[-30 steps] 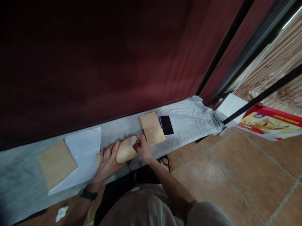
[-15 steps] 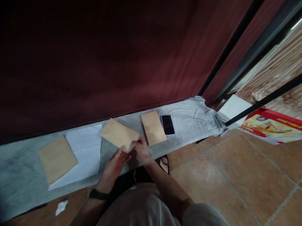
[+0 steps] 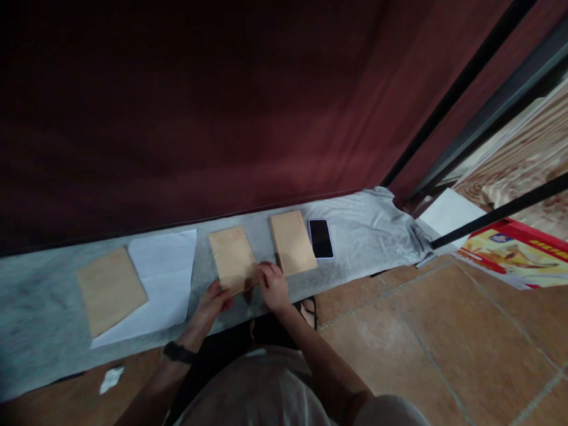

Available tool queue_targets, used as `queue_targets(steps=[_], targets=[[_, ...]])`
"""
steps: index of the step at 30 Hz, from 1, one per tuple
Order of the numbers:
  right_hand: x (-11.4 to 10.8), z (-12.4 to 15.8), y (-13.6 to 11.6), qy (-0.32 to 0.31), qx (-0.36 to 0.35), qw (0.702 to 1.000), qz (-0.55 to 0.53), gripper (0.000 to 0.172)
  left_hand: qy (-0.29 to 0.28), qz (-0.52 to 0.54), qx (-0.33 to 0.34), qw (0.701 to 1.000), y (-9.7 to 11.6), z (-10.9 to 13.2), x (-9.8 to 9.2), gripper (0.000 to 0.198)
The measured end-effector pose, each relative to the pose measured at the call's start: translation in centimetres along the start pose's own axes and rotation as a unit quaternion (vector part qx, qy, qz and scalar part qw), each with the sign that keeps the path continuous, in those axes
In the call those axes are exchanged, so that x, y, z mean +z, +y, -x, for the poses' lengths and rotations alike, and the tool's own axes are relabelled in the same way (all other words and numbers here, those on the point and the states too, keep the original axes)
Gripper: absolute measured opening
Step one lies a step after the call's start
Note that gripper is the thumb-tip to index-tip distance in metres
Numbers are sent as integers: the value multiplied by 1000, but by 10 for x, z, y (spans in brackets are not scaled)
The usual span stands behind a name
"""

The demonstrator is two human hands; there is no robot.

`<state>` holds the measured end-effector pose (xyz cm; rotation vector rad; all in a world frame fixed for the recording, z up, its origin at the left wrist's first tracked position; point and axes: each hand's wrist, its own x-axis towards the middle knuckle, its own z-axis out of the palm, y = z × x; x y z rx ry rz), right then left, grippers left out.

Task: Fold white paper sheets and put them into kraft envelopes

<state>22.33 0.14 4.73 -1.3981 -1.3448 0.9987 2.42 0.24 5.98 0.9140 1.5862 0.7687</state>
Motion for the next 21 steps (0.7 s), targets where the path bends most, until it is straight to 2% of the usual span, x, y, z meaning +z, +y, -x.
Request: queue_targets(steps=[1, 3, 6, 8, 10, 12, 15, 18, 21], targets=[[-2, 1, 1, -46, -50, 996, 55, 30, 7, -31, 2, 999, -2, -2, -4, 16], [-2, 3, 6, -128, -139, 969, 157, 33, 20, -69, -2, 997, -4, -7, -15, 14], [2, 5, 14, -170, -189, 937, 238, 37, 70, -158, 27, 985, -4, -14, -27, 19], [5, 6, 18, -160, -200, 928, 270, 38, 127, -282, 122, 943, 0, -18, -27, 25], [8, 8, 21, -141, -215, 923, 287, 37, 158, -388, 257, 871, 8, -26, -18, 35], [9, 9, 22, -123, -232, 917, 299, 36, 127, -438, 366, 811, 19, -41, -1, 46], [9, 10, 21, -120, -250, 909, 313, 35, 81, -510, 403, 756, 37, -78, 21, 54], [9, 11, 20, -128, -253, 904, 320, 38, 34, -552, 393, 734, 50, -116, 30, 55], [10, 11, 21, -130, -251, 903, 323, 39, 17, -556, 391, 733, 50, -139, 30, 57]])
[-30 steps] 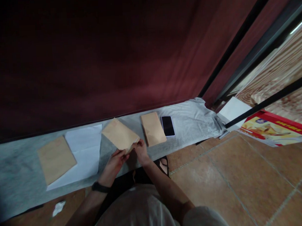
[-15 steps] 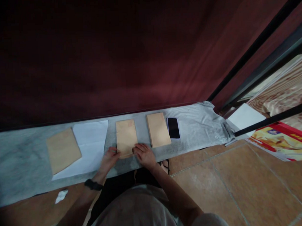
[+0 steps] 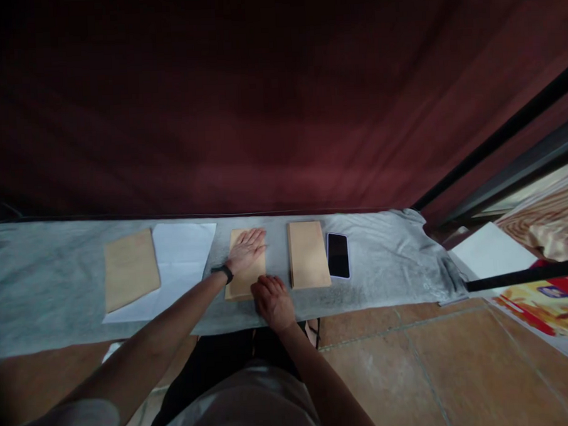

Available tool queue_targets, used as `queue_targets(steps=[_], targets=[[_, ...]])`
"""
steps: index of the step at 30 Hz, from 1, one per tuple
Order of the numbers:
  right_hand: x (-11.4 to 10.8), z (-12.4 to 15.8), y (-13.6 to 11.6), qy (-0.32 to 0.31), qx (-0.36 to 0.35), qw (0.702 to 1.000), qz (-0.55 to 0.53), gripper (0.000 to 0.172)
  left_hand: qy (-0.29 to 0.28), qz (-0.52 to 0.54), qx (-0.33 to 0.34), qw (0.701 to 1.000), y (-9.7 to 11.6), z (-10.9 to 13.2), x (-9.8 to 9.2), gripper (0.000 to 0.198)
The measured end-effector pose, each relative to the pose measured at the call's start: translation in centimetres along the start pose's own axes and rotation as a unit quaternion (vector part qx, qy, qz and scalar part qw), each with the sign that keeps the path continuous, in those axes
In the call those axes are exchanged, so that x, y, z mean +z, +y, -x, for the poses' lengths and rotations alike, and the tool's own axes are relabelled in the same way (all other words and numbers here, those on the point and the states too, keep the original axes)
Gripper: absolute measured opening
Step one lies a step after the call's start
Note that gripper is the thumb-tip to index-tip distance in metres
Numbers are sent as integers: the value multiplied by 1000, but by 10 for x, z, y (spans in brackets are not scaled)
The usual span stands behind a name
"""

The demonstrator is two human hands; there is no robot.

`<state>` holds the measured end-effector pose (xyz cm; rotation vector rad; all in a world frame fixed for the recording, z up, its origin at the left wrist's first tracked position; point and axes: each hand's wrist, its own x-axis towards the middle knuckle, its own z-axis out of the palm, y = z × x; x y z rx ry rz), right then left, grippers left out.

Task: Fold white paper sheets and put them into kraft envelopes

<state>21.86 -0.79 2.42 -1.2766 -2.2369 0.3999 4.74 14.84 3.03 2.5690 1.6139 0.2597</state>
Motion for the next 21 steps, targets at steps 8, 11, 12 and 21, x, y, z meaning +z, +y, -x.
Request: queue_targets(steps=[8, 11, 12, 21], targets=[[-3, 0, -1, -3, -5, 1000, 1, 37, 1, 22, 67, 998, 2, 32, 14, 58], [-1, 1, 1, 9, -5, 1000, -7, 36, -4, 36, 84, 996, 8, 53, 14, 58], [0, 1, 1, 15, -4, 1000, -11, 36, -7, 40, 87, 995, 10, 61, 13, 58], [5, 1, 14, 62, 47, 989, -126, 35, -11, 61, 132, 989, 34, 140, 1, 56]])
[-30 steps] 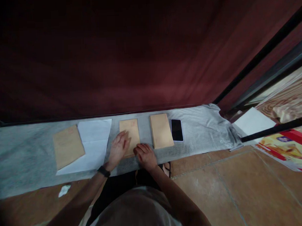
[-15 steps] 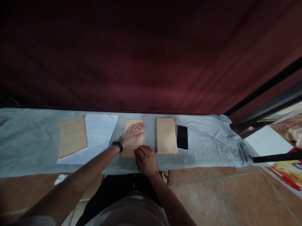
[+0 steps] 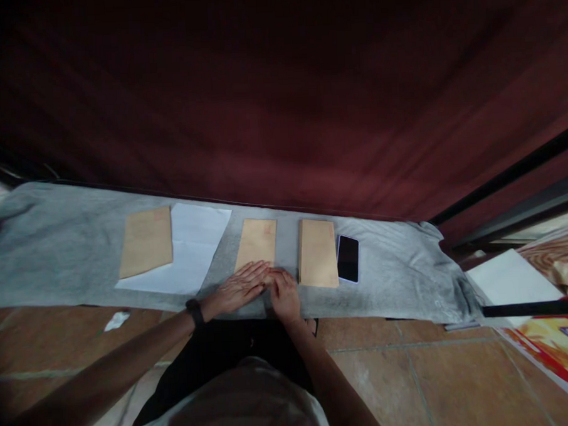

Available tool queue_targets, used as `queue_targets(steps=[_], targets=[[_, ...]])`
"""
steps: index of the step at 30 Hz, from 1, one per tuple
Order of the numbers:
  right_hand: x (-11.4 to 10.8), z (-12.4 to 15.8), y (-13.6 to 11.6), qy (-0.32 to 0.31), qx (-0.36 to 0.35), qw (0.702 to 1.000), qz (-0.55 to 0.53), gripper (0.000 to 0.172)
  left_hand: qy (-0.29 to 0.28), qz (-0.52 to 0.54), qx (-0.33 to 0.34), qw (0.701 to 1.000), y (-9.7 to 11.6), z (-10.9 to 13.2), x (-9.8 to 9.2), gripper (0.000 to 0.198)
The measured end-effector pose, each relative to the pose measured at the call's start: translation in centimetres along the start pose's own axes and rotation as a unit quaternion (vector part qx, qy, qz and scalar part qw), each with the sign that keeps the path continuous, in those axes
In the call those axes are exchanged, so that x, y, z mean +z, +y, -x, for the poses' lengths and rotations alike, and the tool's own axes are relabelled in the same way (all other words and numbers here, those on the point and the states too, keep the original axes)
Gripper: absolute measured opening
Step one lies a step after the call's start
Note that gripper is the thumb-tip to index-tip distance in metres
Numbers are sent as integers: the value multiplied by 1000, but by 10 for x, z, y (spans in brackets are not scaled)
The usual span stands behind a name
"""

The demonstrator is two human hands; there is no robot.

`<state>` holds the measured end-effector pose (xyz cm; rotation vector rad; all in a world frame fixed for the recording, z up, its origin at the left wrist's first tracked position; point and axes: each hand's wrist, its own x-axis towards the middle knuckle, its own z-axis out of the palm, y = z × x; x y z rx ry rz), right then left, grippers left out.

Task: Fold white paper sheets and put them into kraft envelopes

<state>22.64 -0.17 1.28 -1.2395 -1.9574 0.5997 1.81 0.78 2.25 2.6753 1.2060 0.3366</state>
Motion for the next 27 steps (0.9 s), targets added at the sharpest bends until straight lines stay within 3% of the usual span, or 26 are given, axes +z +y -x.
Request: queue_targets(steps=[3, 5, 8, 11, 14, 21, 27], targets=[[-1, -14, -1, -25, -23, 999, 0, 36, 11, -5, -2, 1000, 13, 22, -1, 58], [1, -29, -4, -90, -74, 993, 28, 36, 19, -17, -8, 1000, 19, 32, 1, 58], [8, -58, -9, -210, -170, 958, 100, 40, 31, -28, -21, 999, 23, 39, 6, 56], [19, -87, -6, -262, -200, 928, 173, 43, 45, -22, -23, 998, 24, 40, 9, 59], [33, -113, 1, -255, -191, 923, 215, 45, 48, -17, -14, 999, 23, 40, 7, 60], [58, -159, 12, -184, -128, 948, 225, 49, 33, 8, -10, 999, 24, 38, -3, 61], [66, -164, 9, -163, -74, 956, 234, 54, 43, 17, -10, 999, 24, 37, -2, 58]])
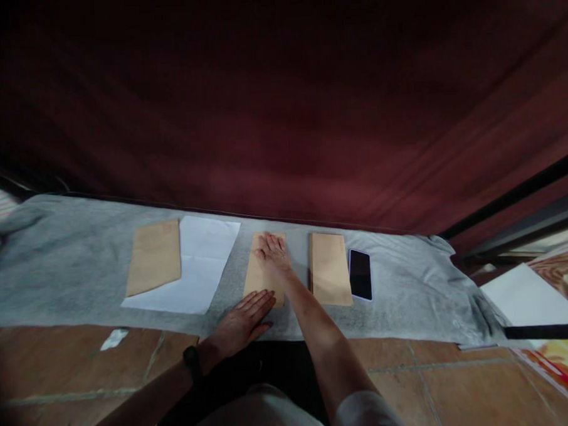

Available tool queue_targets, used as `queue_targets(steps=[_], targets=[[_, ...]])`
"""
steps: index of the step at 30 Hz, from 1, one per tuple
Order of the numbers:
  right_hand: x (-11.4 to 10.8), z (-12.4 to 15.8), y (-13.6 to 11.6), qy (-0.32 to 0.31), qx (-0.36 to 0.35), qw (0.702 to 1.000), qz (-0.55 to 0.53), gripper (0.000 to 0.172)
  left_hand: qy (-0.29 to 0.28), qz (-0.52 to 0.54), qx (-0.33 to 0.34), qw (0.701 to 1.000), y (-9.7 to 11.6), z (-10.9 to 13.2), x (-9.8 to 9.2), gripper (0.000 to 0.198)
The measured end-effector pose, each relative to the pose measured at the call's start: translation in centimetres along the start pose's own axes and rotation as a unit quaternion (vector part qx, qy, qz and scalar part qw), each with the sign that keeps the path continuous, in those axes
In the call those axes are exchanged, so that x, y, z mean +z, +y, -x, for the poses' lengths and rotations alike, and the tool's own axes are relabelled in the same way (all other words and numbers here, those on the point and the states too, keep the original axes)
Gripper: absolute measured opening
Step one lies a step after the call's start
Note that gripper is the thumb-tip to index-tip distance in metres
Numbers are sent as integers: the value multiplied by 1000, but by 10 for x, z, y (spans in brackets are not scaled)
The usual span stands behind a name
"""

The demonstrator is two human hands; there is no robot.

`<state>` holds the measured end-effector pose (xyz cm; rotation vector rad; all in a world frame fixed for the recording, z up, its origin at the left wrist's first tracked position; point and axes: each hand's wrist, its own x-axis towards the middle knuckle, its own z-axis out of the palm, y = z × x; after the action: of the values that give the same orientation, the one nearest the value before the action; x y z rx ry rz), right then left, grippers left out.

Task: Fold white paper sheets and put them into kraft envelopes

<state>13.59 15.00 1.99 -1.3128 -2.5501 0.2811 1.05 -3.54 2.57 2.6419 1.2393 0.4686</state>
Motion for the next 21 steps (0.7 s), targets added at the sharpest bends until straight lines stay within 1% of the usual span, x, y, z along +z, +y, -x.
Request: queue_targets(steps=[2, 4, 9, 16, 18, 21], targets=[[0, 11, -3, 7, -1, 1000, -4, 54, 8, -5, 3, 1000, 0, 0, 1, 57], [0, 28, -5, 18, -9, 1000, -4, 54, 18, -13, 3, 1000, -1, 0, 1, 55], [-1, 82, -8, 32, -37, 999, 11, 52, 34, -20, -5, 999, -3, 0, 6, 50], [-6, 156, -18, 61, -63, 996, 0, 51, 79, -5, -52, 995, -3, 4, 13, 43], [-6, 172, -20, 72, -60, 995, -20, 51, 94, -8, -66, 993, -3, 6, 13, 41], [-6, 185, -22, 94, -33, 993, -57, 42, 107, -16, -90, 990, -4, 8, 12, 39]])
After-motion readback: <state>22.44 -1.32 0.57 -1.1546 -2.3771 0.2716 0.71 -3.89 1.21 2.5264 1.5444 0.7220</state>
